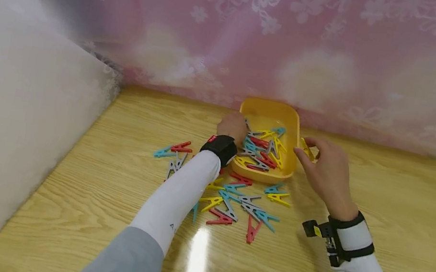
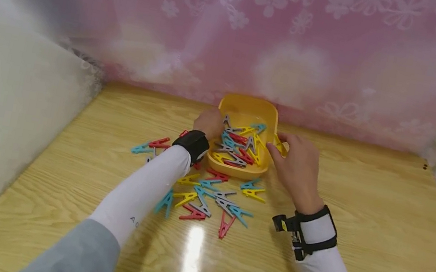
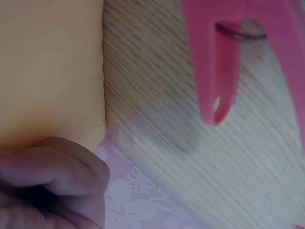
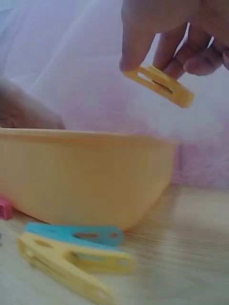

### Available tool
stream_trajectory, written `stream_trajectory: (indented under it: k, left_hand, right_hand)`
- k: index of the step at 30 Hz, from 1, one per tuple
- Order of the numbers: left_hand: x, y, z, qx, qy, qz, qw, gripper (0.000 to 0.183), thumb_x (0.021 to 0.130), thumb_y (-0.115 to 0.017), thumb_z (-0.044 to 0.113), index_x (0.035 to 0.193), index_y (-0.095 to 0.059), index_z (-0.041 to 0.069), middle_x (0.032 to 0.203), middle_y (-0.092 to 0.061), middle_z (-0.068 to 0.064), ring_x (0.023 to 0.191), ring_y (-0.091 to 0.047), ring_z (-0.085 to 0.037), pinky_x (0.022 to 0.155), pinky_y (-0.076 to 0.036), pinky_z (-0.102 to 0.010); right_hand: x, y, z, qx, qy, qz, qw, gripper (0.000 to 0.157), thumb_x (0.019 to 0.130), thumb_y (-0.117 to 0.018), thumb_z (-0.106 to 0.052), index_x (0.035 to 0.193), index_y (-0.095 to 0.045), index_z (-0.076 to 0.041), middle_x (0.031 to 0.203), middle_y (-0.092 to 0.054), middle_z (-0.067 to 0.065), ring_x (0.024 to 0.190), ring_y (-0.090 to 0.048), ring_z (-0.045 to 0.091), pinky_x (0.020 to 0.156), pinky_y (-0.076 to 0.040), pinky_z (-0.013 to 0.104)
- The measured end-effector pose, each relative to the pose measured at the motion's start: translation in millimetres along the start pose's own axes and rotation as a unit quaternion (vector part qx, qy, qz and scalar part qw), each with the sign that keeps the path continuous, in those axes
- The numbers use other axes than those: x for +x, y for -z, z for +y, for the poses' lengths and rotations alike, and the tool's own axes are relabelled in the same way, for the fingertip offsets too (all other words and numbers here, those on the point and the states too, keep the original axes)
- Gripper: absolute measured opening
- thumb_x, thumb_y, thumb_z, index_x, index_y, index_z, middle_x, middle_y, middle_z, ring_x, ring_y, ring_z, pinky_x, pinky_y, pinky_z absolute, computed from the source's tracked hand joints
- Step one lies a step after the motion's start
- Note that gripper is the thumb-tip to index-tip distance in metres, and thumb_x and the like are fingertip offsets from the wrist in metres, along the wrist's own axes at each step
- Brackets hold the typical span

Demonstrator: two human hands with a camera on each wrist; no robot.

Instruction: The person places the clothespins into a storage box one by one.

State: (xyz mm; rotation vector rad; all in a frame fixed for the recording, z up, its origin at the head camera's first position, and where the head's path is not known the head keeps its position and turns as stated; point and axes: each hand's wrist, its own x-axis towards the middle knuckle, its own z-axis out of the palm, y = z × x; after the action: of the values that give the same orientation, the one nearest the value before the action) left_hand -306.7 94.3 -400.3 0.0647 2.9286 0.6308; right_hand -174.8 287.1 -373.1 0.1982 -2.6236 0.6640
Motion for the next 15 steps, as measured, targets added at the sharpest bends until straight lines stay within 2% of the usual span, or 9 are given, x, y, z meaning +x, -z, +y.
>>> stream_trajectory:
  k: [7, 15]
  left_hand:
    - [1.3, -5.1, 4.6, 0.004, 0.006, 0.003, 1.0, 0.026, 0.1, -0.049, 0.027, 0.104, -0.068, 0.009, 0.089, -0.066, -0.006, 0.075, -0.063, -0.018, 0.063, -0.051, -0.031]
    - [5.1, -2.5, -2.6, 0.017, 0.009, 0.002, 0.9998, 0.027, 0.1, -0.05, 0.029, 0.109, -0.065, 0.009, 0.087, -0.065, -0.004, 0.073, -0.063, -0.018, 0.064, -0.051, -0.031]
  right_hand:
    - [19, -25.4, -6, 0.013, 0.028, -0.023, 0.999, 0.036, 0.091, -0.067, -0.02, 0.116, -0.062, 0.005, 0.107, -0.063, 0.021, 0.08, -0.053, 0.034, 0.074, -0.04, 0.048]
    - [21, -42.6, -4, 0.034, 0.032, -0.037, 0.998, 0.036, 0.091, -0.067, -0.017, 0.117, -0.061, 0.006, 0.108, -0.061, 0.022, 0.08, -0.054, 0.035, 0.071, -0.043, 0.047]
